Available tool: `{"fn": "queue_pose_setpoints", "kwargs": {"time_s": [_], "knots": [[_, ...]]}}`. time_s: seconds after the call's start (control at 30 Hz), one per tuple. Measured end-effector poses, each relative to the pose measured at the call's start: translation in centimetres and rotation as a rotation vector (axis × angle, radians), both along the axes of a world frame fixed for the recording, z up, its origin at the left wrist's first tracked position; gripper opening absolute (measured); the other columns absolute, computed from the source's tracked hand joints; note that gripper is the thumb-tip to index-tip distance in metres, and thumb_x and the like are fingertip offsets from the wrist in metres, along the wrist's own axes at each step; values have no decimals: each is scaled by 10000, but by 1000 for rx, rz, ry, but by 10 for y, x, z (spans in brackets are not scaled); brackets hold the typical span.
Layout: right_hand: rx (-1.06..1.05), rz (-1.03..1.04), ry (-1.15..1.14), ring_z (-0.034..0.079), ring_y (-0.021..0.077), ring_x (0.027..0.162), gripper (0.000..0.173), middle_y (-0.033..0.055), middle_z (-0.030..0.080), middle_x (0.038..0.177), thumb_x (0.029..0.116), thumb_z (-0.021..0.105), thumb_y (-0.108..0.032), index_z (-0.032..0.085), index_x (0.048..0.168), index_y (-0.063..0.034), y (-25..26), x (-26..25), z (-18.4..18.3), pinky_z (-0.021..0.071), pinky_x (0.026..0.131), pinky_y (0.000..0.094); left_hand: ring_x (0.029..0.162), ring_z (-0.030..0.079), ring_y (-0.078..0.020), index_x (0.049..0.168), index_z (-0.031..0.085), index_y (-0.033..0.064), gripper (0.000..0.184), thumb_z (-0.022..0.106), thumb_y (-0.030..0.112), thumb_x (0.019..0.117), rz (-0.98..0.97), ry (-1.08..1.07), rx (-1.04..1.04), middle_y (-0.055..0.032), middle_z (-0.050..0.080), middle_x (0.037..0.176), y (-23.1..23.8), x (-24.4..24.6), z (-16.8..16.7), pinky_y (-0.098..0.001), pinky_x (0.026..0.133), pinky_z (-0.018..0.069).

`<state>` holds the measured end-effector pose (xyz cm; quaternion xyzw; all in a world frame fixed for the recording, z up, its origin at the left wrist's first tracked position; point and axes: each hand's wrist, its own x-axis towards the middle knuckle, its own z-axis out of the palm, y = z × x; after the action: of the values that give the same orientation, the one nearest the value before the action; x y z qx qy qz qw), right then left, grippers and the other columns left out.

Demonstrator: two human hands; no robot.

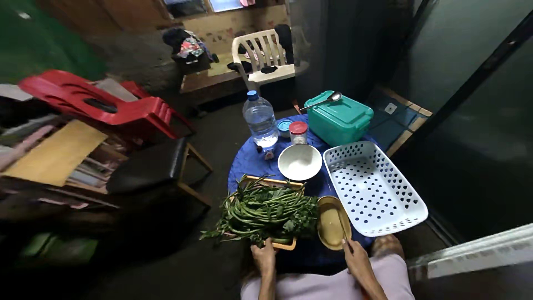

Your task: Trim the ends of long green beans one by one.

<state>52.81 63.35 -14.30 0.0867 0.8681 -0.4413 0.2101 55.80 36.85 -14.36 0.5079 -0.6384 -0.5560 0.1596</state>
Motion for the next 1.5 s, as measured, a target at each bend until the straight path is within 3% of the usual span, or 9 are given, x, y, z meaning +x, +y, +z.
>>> {"fn": "queue_pose_setpoints", "kwargs": {"time_s": [0.13,0.23,0.5,0.6,0.73,0.93,1.07,1.23,1.5], "knots": [[-3,-58,11,642,401,1068,425,281,633,1165,1096,470,-279,657,1248,71,8,9,8,507,967,525,1019,652,-436,1461,367,-91,556,617,118,1010,20,-16,54,-355,569,1255,12,-9,-1,-557,828,565],[-3,-74,-45,672,369,969,439,270,610,1181,1103,448,-302,636,1292,47,11,11,9,564,871,490,1027,646,-434,1469,345,-87,561,603,121,1016,34,-12,73,-357,558,1265,16,-12,-9,-552,832,562],[-101,-127,-49,682,367,869,490,284,631,1174,1092,480,-334,526,1459,-11,11,27,0,577,751,511,1127,634,-460,1584,133,-9,769,620,245,1046,-42,47,285,-365,393,1480,5,-1,-3,-531,830,602],[-156,-166,59,637,286,665,459,226,666,975,1085,511,-282,521,1460,-18,10,32,8,553,606,458,865,721,-347,1555,206,-15,718,608,299,1050,-120,41,369,-323,609,1185,-6,13,11,-450,728,622],[-255,-219,194,596,182,539,368,150,660,847,1073,513,-202,588,1379,-12,18,36,9,556,542,372,826,751,-292,1499,333,-38,589,584,266,1061,-200,26,408,-258,708,1035,-22,34,25,-395,725,627],[-161,-290,307,635,244,658,342,232,613,1147,1030,538,-100,607,1351,-6,41,12,4,572,602,409,824,746,-281,1379,516,-26,394,545,227,1078,-299,-11,317,-223,728,1036,-32,49,38,-403,726,615],[-62,-248,424,670,361,977,318,256,576,1349,987,597,-75,646,1290,10,45,-8,-4,567,807,519,848,745,-281,1353,549,-9,351,543,209,1078,-360,-28,296,-212,725,1056,-34,53,42,-418,744,616],[-108,-166,415,666,364,1124,349,264,665,1243,1028,564,-88,603,1331,82,44,-14,-9,516,993,519,826,735,-230,1292,597,-18,284,594,123,1045,-378,21,197,-183,715,1033,-39,47,48,-372,713,616],[-71,-149,454,655,385,1056,344,289,643,1208,1007,609,-115,637,1289,80,52,-12,-9,538,893,521,1045,699,-231,1167,725,22,214,661,124,989,-539,-10,-391,-148,714,1159,-52,15,69,-408,950,558]]}}
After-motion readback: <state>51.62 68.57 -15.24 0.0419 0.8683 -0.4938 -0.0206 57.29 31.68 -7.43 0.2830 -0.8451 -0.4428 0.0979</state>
